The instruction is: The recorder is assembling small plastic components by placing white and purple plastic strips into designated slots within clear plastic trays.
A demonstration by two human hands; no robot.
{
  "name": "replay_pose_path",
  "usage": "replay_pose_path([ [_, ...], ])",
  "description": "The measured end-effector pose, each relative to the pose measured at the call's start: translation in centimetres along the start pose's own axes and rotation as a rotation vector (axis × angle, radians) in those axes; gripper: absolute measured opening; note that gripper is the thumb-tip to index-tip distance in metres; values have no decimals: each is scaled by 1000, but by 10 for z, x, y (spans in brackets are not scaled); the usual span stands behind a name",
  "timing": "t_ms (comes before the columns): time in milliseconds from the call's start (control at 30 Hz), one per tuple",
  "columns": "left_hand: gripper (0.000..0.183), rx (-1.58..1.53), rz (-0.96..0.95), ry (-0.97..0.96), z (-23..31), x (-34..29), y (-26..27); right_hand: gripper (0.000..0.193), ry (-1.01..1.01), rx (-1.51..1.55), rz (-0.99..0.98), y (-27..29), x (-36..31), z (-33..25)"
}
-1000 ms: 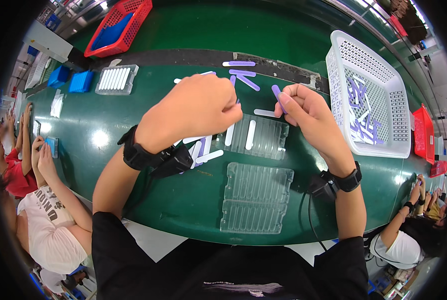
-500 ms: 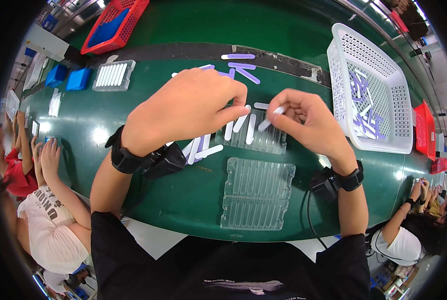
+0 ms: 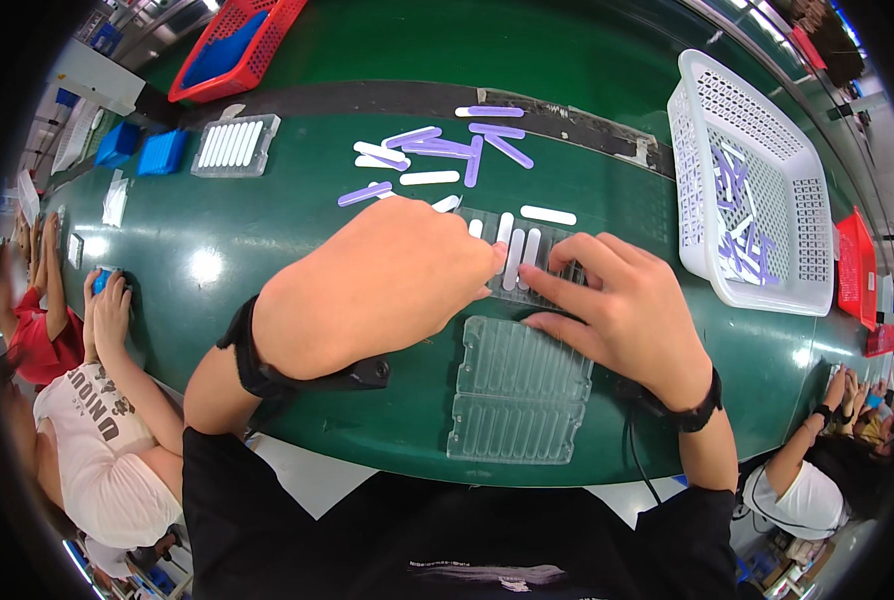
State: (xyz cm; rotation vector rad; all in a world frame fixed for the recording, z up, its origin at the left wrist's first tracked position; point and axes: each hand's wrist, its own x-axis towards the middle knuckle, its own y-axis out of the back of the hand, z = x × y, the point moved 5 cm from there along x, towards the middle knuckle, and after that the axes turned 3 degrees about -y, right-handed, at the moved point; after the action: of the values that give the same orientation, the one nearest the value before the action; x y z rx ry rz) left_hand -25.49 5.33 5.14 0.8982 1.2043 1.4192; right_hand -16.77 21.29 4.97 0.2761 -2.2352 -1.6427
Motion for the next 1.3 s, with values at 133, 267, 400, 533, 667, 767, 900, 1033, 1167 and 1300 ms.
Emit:
replay_pose_path([
  [133, 32, 84, 84, 14, 17, -10, -4, 43, 92, -57, -40, 0, -5, -9],
  [267, 19, 48, 10, 23, 33, -13, 0, 44, 125, -32, -63, -2, -9, -7],
  [400, 17, -43, 8, 24, 10, -8, -2, 47, 21, -62, -32, 0, -8, 2],
  [533, 18, -28, 344, 139, -61, -3, 18, 46, 52, -78, -12, 4, -2, 2],
  [667, 17, -48, 335, 226, -112, 6, 11, 39, 98, -50, 104, 1, 5, 13],
  [767, 17, -221, 220, 276, -116, 16, 7, 31, 103, -12, 95, -4, 3, 22],
  [900, 16, -242, 198, 270, -125, 15, 0, 28, 98, 112, 102, -3, 8, 22],
  [1033, 15, -327, 232, 212, -125, 15, -2, 18, -5, 281, 44, 4, 23, 24],
  [1167, 15, -407, 213, 239, -125, 14, -6, 13, -56, 151, 71, -1, 64, 30],
  [1300, 15, -374, 212, 201, -126, 15, -9, 22, -117, 159, 158, -21, 105, 43],
])
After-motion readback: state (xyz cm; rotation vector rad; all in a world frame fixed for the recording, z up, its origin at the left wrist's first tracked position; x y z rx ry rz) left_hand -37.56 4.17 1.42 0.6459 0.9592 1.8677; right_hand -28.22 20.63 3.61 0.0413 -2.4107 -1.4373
